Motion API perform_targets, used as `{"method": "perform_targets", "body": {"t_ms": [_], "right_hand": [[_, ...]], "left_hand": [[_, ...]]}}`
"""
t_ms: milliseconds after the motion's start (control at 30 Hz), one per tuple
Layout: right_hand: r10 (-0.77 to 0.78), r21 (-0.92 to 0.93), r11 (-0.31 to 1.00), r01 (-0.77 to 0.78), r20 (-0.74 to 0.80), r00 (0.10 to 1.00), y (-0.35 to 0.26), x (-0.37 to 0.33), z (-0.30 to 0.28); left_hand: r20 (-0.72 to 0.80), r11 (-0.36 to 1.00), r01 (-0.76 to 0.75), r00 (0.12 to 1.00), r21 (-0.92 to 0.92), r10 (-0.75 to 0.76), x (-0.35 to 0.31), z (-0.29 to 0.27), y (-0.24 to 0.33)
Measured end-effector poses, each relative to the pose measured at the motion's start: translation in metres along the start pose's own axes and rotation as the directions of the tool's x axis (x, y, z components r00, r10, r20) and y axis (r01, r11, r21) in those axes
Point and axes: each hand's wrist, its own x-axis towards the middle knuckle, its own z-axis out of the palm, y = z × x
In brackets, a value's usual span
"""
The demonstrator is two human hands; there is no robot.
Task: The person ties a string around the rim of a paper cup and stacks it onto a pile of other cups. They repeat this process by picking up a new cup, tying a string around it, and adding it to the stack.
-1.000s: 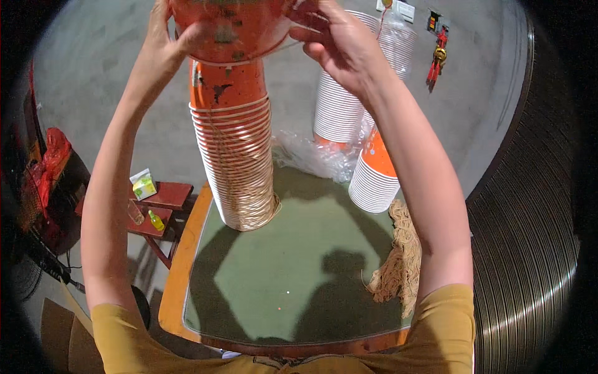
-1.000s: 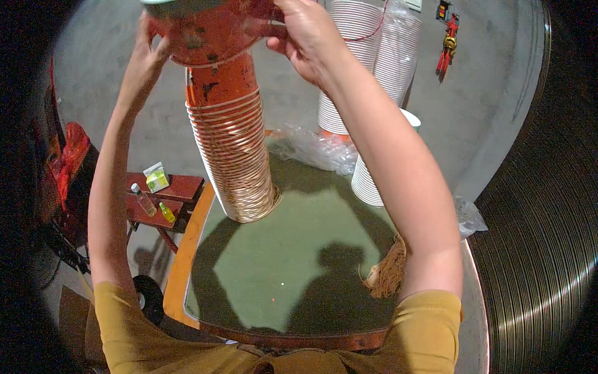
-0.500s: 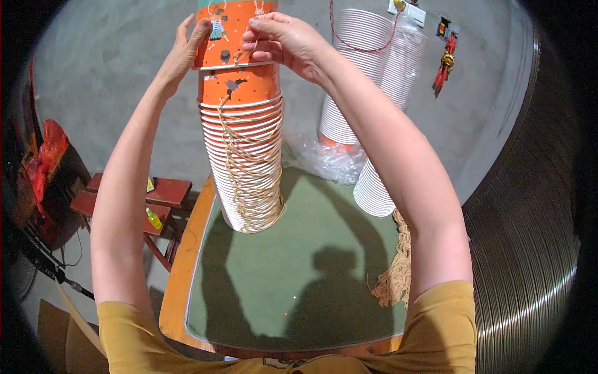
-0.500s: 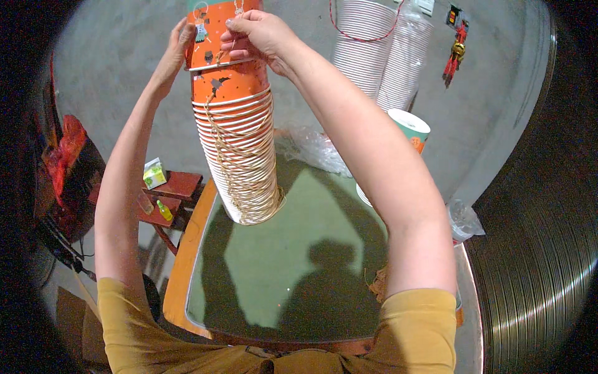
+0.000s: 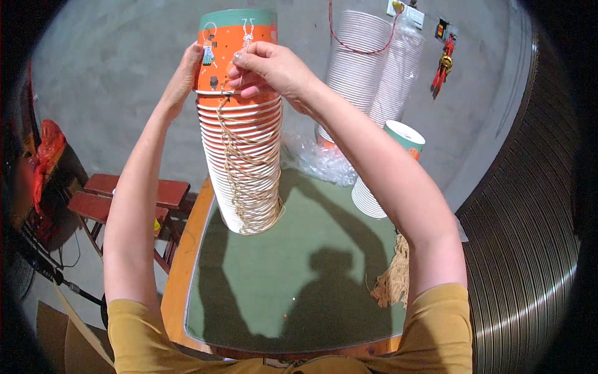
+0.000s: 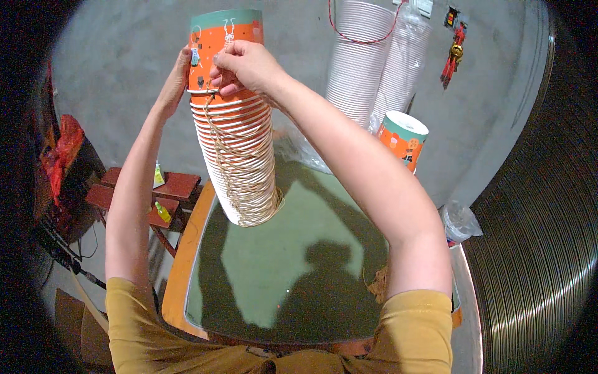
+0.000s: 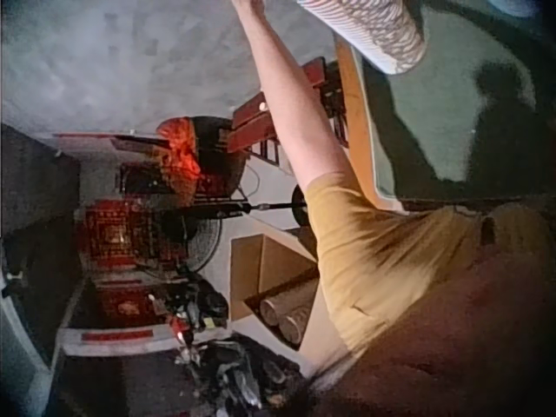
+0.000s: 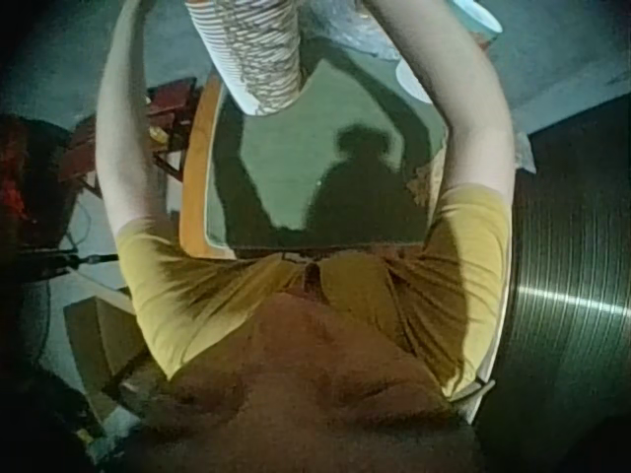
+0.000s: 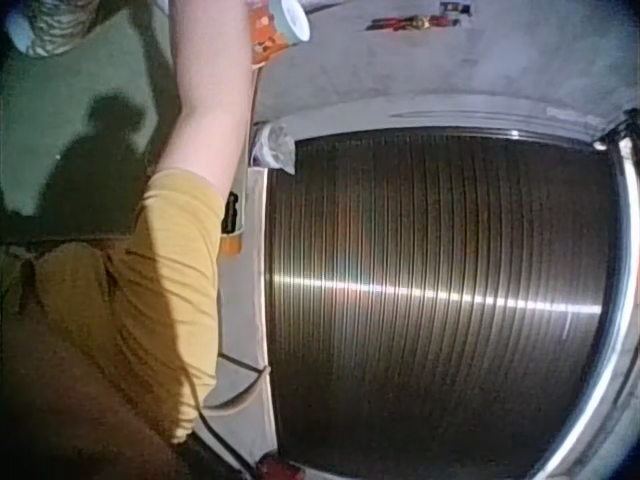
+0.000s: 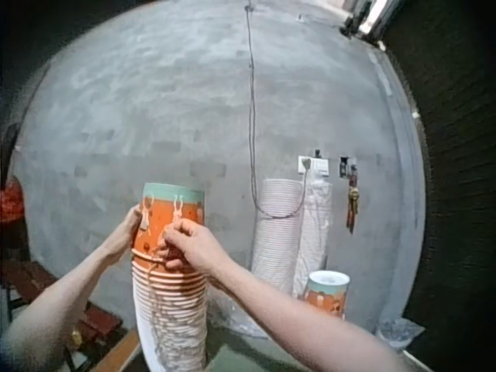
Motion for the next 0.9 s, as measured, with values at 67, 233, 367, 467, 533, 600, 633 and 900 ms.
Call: {"method": "perform_targets", "body": {"t_ms": [67, 233, 367, 467, 533, 600, 633, 900], "right_hand": [[-0.007, 0.027, 1.000, 0.007, 0.000, 1.000, 0.003, 0.000, 0.001], [-0.017, 0.058, 0.998, 0.018, -0.002, 1.000, 0.012, -0.003, 0.005], [0.001, 0.062, 0.998, 0.001, -0.034, 0.999, 0.020, -0.022, 0.007], [-0.051, -0.019, 0.999, 0.049, -0.146, 0.988, 0.042, -0.065, 0.003], [-0.097, -0.131, 0.988, 0.081, -0.125, 0.987, 0.067, -0.105, 0.000], [-0.304, -0.523, 0.830, 0.193, -0.135, 0.943, 0.093, -0.150, -0.011], [-0.332, -0.718, 0.684, 0.131, -0.147, 0.932, 0.105, -0.173, -0.026], [-0.418, -0.904, 0.072, -0.421, -0.411, 0.810, 0.104, -0.223, -0.195]], "left_hand": [[0.014, 0.999, 0.046, 0.999, -0.003, -0.046, -0.001, -0.001, -0.003], [0.015, 1.000, 0.005, 1.000, -0.026, -0.005, 0.000, -0.003, -0.022], [-0.083, 0.999, -0.006, 0.996, 0.035, 0.009, -0.002, -0.002, -0.033], [-0.107, 0.998, -0.016, 0.994, 0.059, 0.022, -0.019, -0.005, -0.039], [-0.209, 0.987, -0.109, 0.969, 0.115, 0.132, -0.047, -0.018, -0.051], [-0.425, 0.978, -0.143, 0.884, 0.154, 0.196, -0.089, -0.021, -0.066], [-0.481, 0.982, -0.154, 0.856, 0.108, 0.187, -0.113, -0.008, -0.073], [0.093, 0.976, 0.205, 0.976, -0.073, -0.198, -0.279, 0.173, -0.068]]}}
